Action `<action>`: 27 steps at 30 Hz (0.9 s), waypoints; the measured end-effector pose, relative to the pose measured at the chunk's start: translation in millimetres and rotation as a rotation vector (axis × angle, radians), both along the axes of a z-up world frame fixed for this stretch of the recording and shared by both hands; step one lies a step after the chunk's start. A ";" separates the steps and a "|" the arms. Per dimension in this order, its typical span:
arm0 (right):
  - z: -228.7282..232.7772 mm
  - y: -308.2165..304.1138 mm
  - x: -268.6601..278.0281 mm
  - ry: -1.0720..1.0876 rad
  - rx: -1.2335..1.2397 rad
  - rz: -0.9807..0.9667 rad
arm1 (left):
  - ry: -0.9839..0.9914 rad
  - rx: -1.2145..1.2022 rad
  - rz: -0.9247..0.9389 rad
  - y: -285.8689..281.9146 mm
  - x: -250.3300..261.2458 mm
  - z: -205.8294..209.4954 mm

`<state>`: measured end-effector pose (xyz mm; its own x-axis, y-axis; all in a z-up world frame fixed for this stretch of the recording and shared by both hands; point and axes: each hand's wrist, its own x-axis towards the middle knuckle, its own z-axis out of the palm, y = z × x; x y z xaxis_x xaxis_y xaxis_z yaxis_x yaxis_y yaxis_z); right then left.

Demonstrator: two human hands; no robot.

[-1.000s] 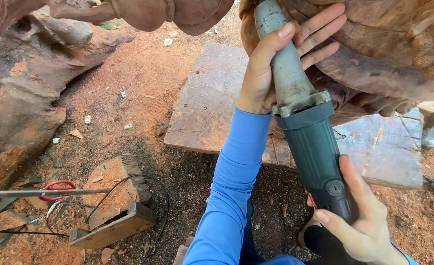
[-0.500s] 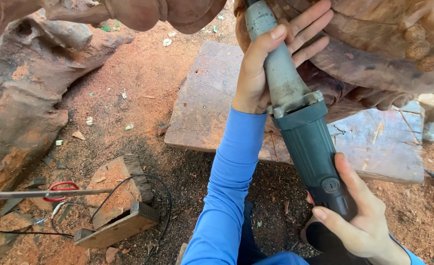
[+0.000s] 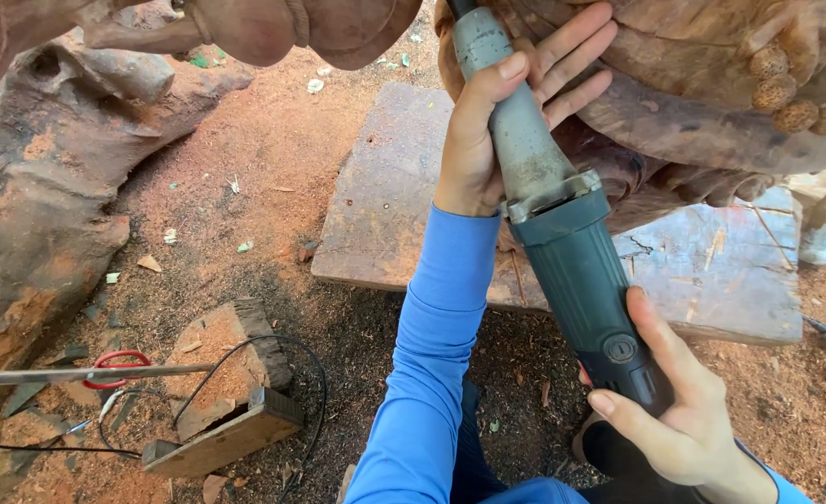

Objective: Using a power carving tool to refine the details of a large wooden sculpture

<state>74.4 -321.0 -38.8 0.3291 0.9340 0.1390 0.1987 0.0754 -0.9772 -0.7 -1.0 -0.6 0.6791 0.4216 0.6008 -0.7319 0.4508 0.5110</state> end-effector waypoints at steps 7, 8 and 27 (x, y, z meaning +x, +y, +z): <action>0.0 -2.7 -0.3 -0.024 0.004 0.007 | -0.016 -0.012 0.010 -6.2 -3.2 6.7; 0.2 -2.9 -0.3 -0.030 -0.001 0.006 | 0.010 -0.023 0.042 -8.4 -4.1 11.1; -6.3 -4.4 -2.4 -0.056 0.094 0.024 | 0.077 -0.190 0.130 -18.2 -4.5 22.8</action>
<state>72.0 -325.3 -45.2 0.2965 0.9235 0.2435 0.2499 0.1711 -0.9530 -5.2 -19.1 22.1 0.6525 0.6089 0.4511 -0.7522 0.4486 0.4826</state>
